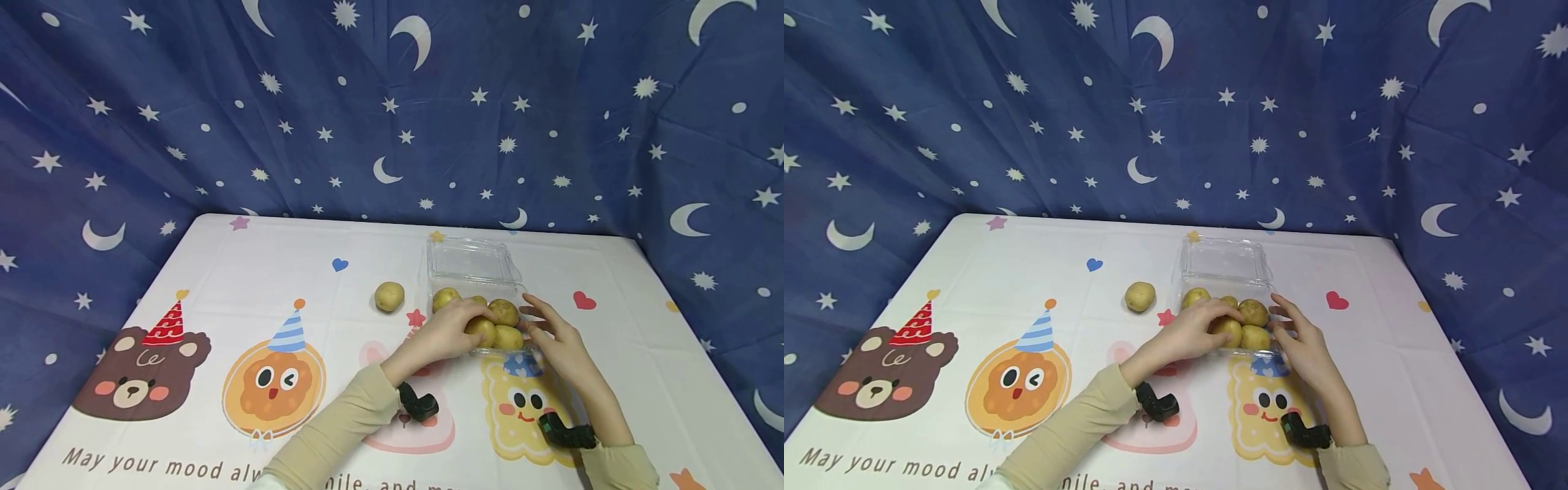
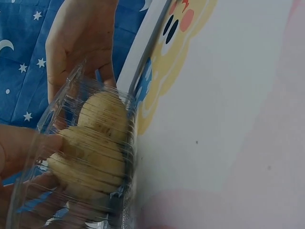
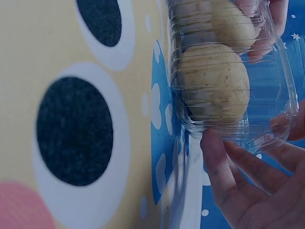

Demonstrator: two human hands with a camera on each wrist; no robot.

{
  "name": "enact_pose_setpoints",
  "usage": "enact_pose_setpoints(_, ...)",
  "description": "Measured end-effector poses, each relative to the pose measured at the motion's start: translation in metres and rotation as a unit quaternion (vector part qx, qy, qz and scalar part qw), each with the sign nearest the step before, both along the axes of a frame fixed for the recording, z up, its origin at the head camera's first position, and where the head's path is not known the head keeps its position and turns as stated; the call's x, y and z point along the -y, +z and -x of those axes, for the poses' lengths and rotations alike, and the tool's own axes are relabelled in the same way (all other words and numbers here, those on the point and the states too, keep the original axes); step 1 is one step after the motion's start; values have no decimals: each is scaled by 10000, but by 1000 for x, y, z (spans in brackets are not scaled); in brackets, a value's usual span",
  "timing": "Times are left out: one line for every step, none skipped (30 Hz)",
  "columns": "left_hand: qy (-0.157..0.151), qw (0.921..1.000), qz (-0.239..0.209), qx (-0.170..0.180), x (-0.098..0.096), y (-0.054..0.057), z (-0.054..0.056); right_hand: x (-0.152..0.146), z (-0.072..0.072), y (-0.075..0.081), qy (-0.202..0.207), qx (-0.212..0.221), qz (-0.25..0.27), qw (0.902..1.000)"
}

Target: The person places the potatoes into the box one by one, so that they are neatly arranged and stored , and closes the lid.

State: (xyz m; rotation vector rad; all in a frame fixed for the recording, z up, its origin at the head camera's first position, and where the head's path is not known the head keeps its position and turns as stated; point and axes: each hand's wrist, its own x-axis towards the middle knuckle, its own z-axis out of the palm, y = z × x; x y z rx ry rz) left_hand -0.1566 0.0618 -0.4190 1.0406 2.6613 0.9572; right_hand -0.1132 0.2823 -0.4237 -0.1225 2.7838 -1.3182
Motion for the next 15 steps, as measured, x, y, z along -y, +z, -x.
enact_pose_setpoints(42, 10000, -19, 6, 0, 0, 0, 0, 0, 0, 4, -5, 14, 10000)
enact_pose_setpoints(70, 10000, -46, -11, 0, 0, -1, 0, 0, 0, 6, -11, 22, 10000)
enact_pose_setpoints(92, 9999, -47, -27, 0, 0, -1, 0, 0, 0, 11, -19, 30, 10000)
enact_pose_setpoints(103, 9999, -43, -65, 0, -1, -1, 0, 0, 0, 17, -26, 39, 10000)
enact_pose_setpoints(112, 9999, -44, -108, 0, -1, -2, 0, 0, 0, 26, -29, 67, 10000)
enact_pose_setpoints(123, 9998, -49, -151, 0, -1, -2, 0, 0, 0, 34, -34, 97, 9999)
enact_pose_setpoints(128, 9997, -58, -194, 0, -1, -2, 0, 0, 0, 43, -41, 116, 9999)
enact_pose_setpoints(130, 9996, -65, -238, 0, -1, -2, 0, -1, 0, 51, -46, 143, 9999)
enact_pose_setpoints(134, 9995, -69, -273, 0, -2, -2, 0, -1, 0, 59, -54, 164, 9998)
enact_pose_setpoints(133, 9994, -67, -312, 0, -2, -2, 0, -1, 1, 68, -58, 185, 9998)
enact_pose_setpoints(127, 9993, -71, -341, 0, -2, -2, 0, -1, 1, 76, -61, 207, 9997)
enact_pose_setpoints(125, 9993, -60, -353, 0, -2, -2, 0, -1, 1, 82, -62, 209, 9997)
enact_pose_setpoints(117, 9993, -48, -360, 0, -3, -2, 0, -1, 1, 85, -60, 213, 9997)
enact_pose_setpoints(107, 9993, -34, -364, 0, -3, -2, 0, -1, 1, 88, -56, 216, 9997)
enact_pose_setpoints(99, 9993, -23, -354, 0, -3, -2, 0, -1, 1, 89, -52, 204, 9997)
